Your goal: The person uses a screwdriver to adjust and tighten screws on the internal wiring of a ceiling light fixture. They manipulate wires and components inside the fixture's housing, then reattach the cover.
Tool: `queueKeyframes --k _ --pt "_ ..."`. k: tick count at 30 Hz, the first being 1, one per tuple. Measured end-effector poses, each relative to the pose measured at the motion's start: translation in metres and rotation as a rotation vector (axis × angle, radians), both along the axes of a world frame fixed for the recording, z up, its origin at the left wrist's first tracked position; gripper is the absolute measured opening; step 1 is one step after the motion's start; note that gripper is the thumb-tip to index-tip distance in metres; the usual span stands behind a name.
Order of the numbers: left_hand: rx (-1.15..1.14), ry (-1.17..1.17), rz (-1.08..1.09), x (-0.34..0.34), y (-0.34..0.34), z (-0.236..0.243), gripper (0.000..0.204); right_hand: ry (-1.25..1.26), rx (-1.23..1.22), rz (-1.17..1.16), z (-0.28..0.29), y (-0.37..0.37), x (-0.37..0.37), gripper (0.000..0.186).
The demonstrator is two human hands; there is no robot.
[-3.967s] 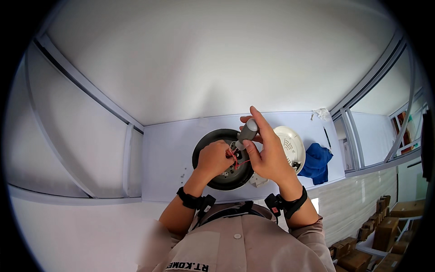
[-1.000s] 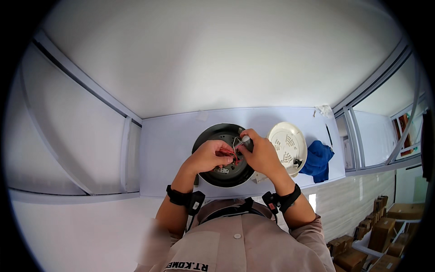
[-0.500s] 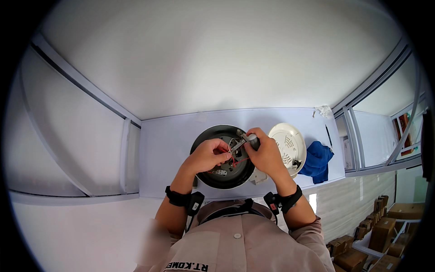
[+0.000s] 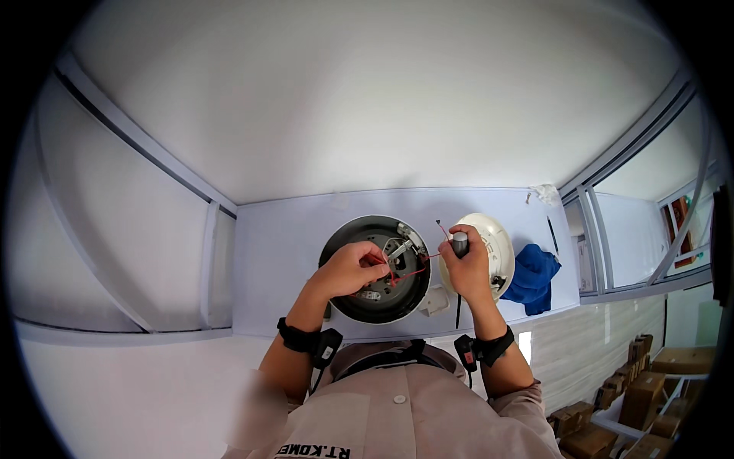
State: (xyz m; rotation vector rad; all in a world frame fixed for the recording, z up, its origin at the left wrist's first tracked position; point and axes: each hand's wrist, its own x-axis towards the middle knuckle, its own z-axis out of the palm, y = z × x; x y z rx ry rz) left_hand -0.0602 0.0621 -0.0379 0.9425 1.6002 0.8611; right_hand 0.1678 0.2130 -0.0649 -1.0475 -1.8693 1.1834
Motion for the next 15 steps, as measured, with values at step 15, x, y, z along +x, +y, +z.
queueKeyframes --k 15 --pt "0.077 0.284 0.121 0.012 0.013 0.007 0.036 0.010 -0.018 0.065 0.008 -0.009 -0.023 0.028"
